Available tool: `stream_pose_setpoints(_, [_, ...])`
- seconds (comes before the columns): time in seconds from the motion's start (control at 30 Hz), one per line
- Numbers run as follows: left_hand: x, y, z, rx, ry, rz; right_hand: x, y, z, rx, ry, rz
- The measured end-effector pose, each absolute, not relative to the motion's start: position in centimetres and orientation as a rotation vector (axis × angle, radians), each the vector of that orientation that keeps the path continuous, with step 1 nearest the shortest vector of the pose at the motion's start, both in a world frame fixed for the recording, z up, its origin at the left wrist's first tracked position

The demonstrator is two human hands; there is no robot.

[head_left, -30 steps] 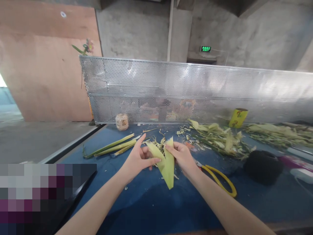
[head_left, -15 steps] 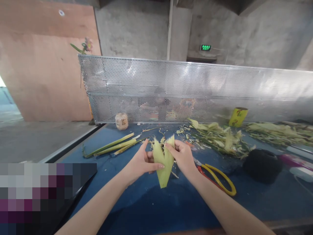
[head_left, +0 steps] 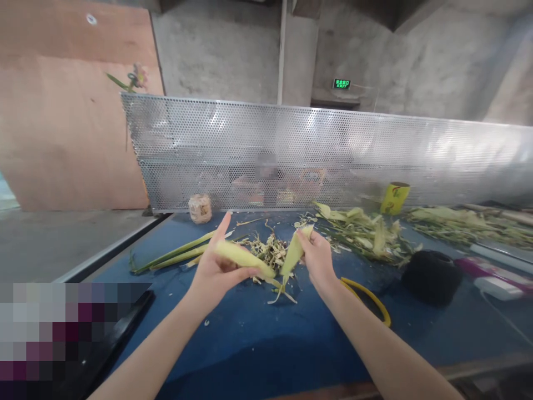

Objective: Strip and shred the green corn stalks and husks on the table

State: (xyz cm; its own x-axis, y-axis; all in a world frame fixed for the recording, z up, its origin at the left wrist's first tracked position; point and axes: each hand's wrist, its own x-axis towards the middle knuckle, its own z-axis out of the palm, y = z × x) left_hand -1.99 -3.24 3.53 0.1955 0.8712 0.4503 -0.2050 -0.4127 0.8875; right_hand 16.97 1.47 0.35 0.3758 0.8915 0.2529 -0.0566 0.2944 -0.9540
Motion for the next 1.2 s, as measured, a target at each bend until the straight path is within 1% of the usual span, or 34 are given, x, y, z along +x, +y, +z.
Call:
stream_pose_setpoints(0.13, [-2.5, -2.9, 3.7, 1.518, 0.644, 1.500, 17.5, 1.6, 1.0, -0.976, -0.838, 0.776])
stream_pose_setpoints(0.23, [-2.6, -2.5, 3.4, 1.740, 0.706, 1.562, 16.9, 1.2, 1.4, -0.911, -0.949, 0.861])
stream_pose_setpoints(0.33, [-2.7, -2.3, 3.0, 2.028, 0.743, 1.586, 16.2, 0.8, 1.4, -0.818, -1.213, 0.963])
stream_pose_setpoints(0.47, [-3.0, -2.0, 2.6, 2.305, 0.860, 1.569, 15.6, 0.6, 0.4, -0.593, -1.745, 0.954])
stream_pose_setpoints(0.57, [-3.1, -1.9, 2.4, 2.415, 0.946, 1.487, 15.4, 0.6, -0.2, -0.636, -1.920, 0.916])
stream_pose_setpoints(0.8, [-3.0, -1.7, 2.0, 2.573, 1.009, 1.443, 15.0, -0.5, 0.8, -0.803, -1.995, 0.753])
stream_pose_setpoints(0.9, [-3.0, -1.6, 1.8, 2.595, 1.048, 1.438, 15.0, -0.8, 1.1, -0.859, -2.023, 0.747])
stream_pose_setpoints(1.07, [-2.9, -1.6, 1.9, 2.546, 1.124, 1.417, 14.9, -0.9, 0.8, -0.830, -1.972, 0.885])
stream_pose_setpoints(1.2, [-2.5, -2.2, 2.0, 2.463, 1.025, 1.374, 14.5, -0.9, 0.6, -0.793, -1.842, 1.029])
